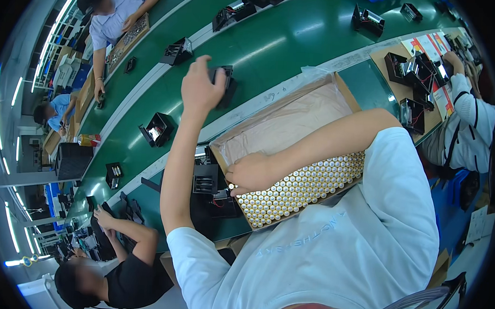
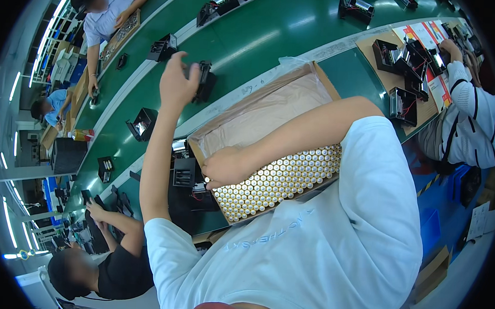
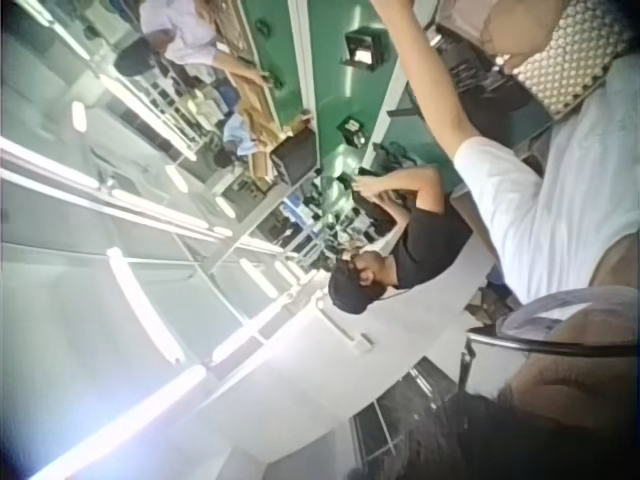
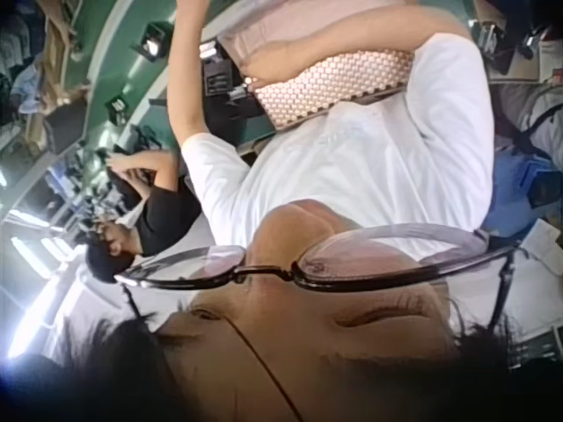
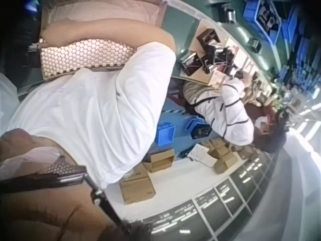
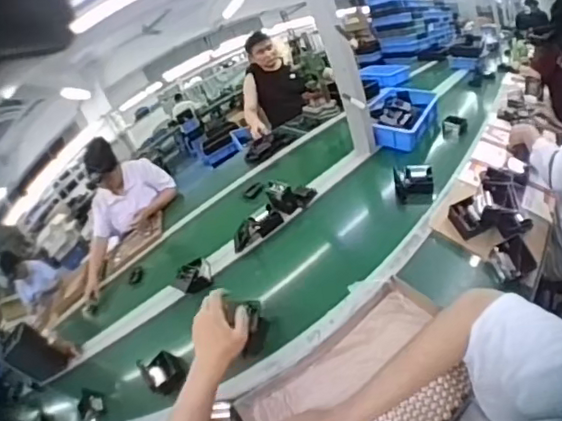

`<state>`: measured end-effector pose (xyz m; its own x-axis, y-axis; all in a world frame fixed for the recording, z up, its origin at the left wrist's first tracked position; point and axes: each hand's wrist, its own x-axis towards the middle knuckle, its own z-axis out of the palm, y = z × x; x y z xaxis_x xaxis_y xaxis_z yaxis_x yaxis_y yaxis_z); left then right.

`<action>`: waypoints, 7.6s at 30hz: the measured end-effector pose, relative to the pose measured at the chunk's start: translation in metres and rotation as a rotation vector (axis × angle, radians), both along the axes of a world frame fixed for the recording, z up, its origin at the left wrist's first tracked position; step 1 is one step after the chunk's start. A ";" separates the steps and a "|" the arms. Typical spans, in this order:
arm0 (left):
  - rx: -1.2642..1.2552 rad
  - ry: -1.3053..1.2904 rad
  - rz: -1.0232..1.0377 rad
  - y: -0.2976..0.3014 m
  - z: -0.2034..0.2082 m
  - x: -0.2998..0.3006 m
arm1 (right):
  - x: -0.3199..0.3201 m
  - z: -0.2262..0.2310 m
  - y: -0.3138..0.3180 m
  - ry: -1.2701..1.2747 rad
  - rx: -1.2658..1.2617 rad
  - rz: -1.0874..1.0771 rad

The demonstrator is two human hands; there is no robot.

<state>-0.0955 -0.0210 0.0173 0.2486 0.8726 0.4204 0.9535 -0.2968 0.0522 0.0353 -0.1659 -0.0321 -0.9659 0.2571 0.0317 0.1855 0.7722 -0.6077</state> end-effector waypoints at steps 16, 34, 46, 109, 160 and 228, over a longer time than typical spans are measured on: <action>-0.487 -0.267 0.259 0.021 -0.019 -0.057 | -0.008 0.023 0.047 0.561 -0.029 -0.094; -0.626 -1.988 0.065 -0.021 -0.015 -0.063 | -0.039 0.086 0.178 0.047 -0.060 -0.667; -0.439 -1.915 0.266 -0.023 -0.021 -0.075 | -0.036 0.060 0.160 0.042 0.329 -0.476; 0.133 -0.086 -0.757 0.106 -0.039 0.062 | 0.138 0.110 0.151 -0.356 0.694 -0.242; -0.709 -2.037 0.152 0.023 -0.019 0.032 | 0.035 0.078 0.229 0.012 0.396 -0.553; -0.753 0.089 -0.214 0.079 0.033 0.054 | 0.149 0.096 0.190 -0.151 0.155 -0.512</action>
